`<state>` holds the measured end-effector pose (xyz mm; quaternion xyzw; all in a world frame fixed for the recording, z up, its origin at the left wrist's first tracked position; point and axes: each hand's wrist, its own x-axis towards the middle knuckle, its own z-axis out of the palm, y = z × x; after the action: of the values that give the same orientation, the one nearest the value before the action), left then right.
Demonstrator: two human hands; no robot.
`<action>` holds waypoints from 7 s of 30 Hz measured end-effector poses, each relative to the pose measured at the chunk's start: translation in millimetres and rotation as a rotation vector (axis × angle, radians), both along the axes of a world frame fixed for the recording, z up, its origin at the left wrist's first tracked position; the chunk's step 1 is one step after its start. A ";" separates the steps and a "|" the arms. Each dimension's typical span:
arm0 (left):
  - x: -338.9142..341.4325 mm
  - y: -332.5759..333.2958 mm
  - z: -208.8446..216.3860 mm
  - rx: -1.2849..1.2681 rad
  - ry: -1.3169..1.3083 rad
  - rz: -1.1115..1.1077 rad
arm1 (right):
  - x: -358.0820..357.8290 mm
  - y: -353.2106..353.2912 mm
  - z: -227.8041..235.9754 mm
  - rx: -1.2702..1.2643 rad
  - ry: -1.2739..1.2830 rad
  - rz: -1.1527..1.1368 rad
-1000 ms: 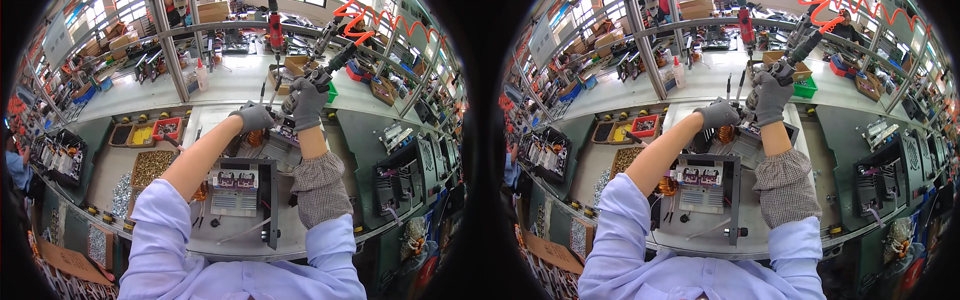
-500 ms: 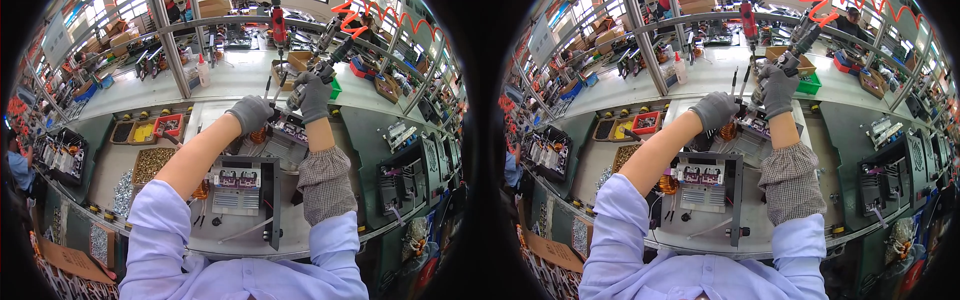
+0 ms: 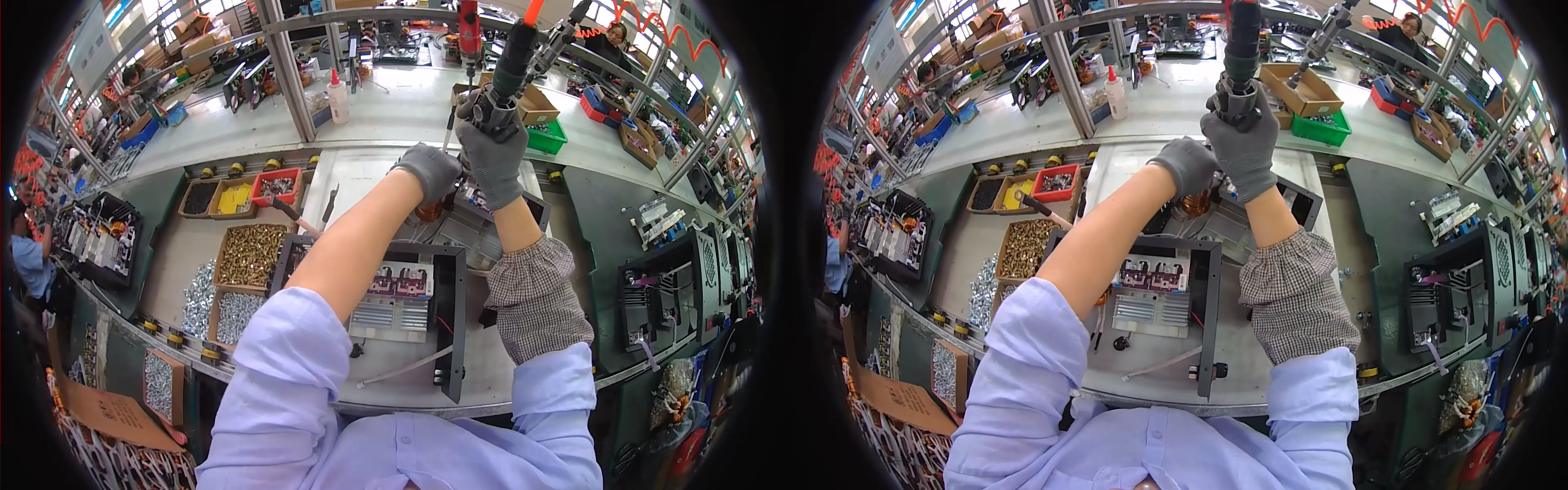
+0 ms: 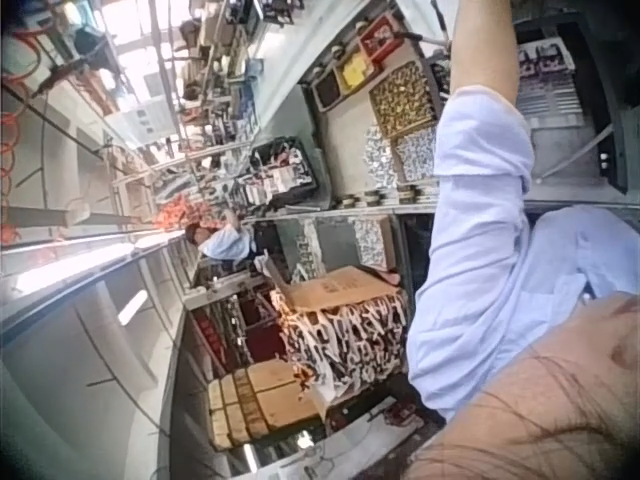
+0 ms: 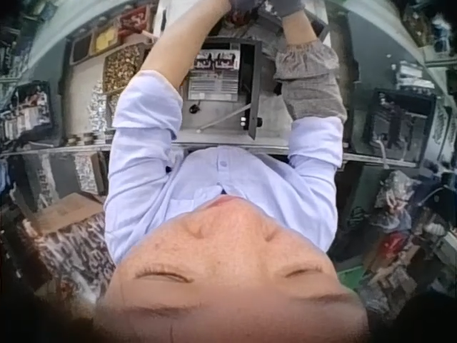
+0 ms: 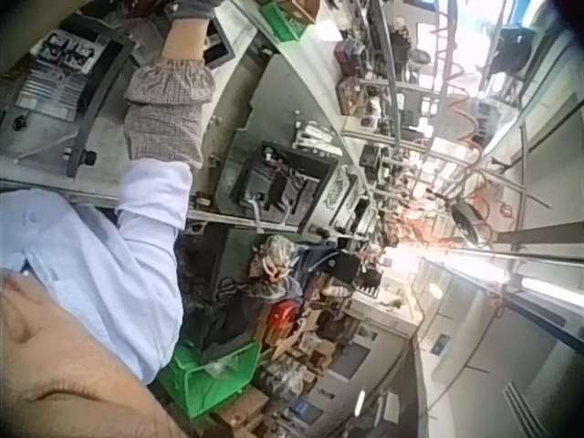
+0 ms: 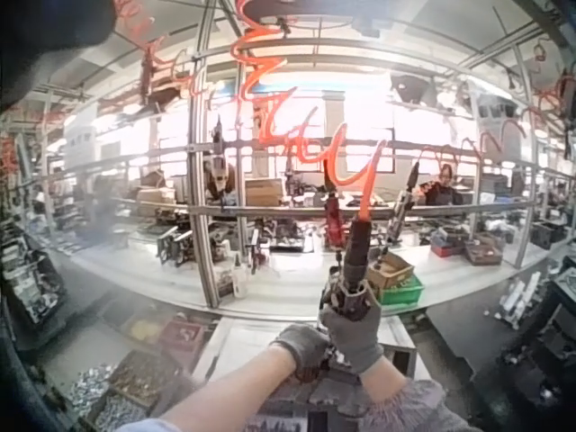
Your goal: Assembling and fastening components into a solar inverter chassis on a factory assembly line.
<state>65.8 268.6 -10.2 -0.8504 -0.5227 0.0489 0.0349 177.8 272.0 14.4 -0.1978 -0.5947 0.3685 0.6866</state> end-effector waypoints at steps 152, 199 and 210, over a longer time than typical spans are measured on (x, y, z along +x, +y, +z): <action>-18.0 -140.9 -26.6 0.224 -0.509 -0.203 | -40.7 208.7 82.9 1.319 -1.894 -1.067; -84.2 -218.4 71.0 1.049 -0.836 -0.183 | 89.2 -77.3 45.0 0.123 -1.643 -0.833; -108.4 -300.9 -12.1 0.168 -0.702 -0.080 | 56.9 -163.6 46.3 0.260 -1.633 -0.597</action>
<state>-42.6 -32.3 -22.3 -0.8292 -0.4715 -0.2905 -0.0749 234.6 108.5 60.7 -0.4671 -0.8607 -0.1539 0.1315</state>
